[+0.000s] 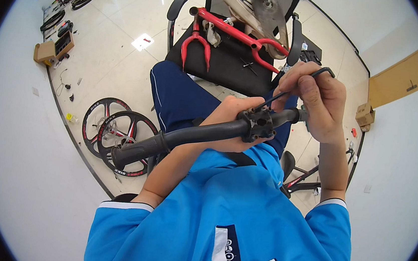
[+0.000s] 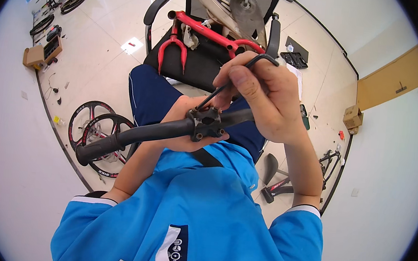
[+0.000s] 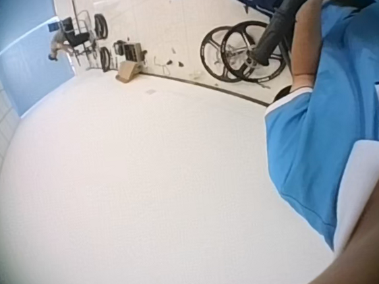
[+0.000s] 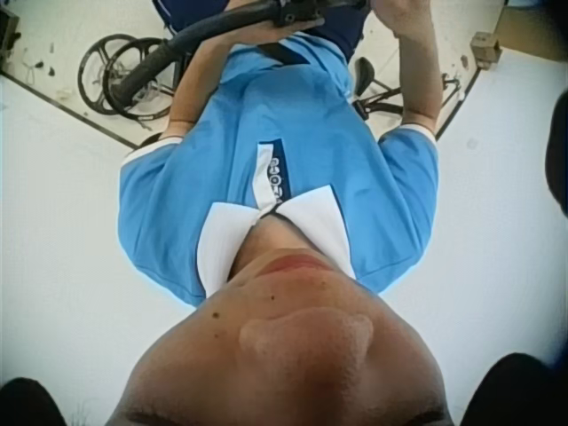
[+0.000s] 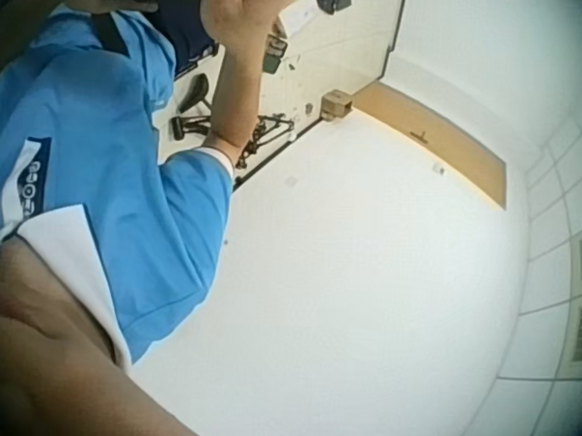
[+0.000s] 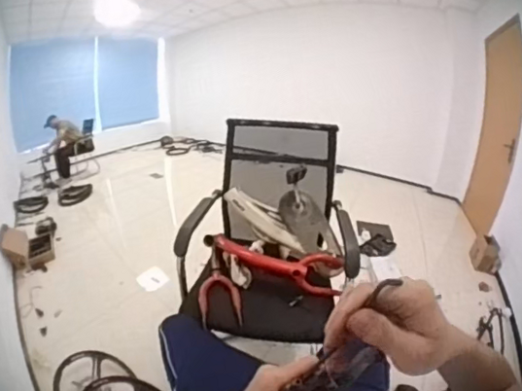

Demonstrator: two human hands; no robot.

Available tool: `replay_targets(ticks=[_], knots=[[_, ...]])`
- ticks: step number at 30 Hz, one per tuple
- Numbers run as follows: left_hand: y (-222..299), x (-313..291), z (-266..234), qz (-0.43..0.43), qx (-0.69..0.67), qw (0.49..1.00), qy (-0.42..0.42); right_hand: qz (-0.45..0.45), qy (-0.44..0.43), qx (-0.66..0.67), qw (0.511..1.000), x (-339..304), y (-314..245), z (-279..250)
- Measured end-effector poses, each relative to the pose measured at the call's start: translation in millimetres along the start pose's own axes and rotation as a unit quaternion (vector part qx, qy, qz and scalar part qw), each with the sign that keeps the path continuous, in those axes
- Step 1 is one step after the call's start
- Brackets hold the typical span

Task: The person assembles a bicycle handlebar by attaching a black grip and securing it with an Allen key. They then attach a red bicycle frame to the handlebar assembly.

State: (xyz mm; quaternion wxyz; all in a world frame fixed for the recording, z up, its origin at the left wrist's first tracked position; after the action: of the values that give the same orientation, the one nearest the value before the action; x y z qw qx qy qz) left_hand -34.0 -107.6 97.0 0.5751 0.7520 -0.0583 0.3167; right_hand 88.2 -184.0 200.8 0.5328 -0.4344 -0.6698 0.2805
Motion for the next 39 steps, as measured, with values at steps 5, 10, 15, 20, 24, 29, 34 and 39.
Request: replay_targets(ticks=[5, 10, 15, 20, 24, 29, 34, 39], knots=[[1, 0, -1, -0.013, 0.026, 0.999, -0.017, -0.037, -0.01, -0.055, 0.998, 4, -7, 7], [-3, 1, 2, 0.02, 0.043, 0.999, -0.01, -0.129, -0.087, -0.178, 0.972, 12, -13, 9], [-2, 0, 1, 0.008, 0.056, 0.998, -0.037, -0.094, -0.103, -0.2, 0.97, 13, -17, 8], [0, 1, -1, 0.001, 0.037, 0.998, -0.045, -0.09, -0.026, -0.153, 0.984, 6, -8, 7], [0, 1, 1, 0.02, 0.022, 1.0, -0.004, -0.098, 0.003, -0.126, 0.987, 3, -3, 8], [1, 0, -1, 0.013, 0.04, 0.999, -0.018, -0.115, 0.016, -0.121, 0.986, 1, 3, 6], [-3, 0, -1, 0.006, 0.029, 0.999, -0.016, -0.109, 0.041, -0.117, 0.986, -1, 6, 16], [-8, 0, -2, -0.006, 0.027, 0.999, -0.021, -0.086, 0.059, -0.088, 0.991, -3, 8, 23]])
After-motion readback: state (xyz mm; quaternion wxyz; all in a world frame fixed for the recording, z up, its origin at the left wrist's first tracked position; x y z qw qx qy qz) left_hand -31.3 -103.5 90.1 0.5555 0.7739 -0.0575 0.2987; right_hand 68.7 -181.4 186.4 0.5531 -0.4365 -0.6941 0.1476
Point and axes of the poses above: each hand's wrist, its own x-axis towards the middle knuckle, its own z-axis out of the palm, y = z × x, the point moved 4 cm from there along x, towards the middle knuckle, and after that the axes turned 1 degree about -y, right-handed, at the moved point
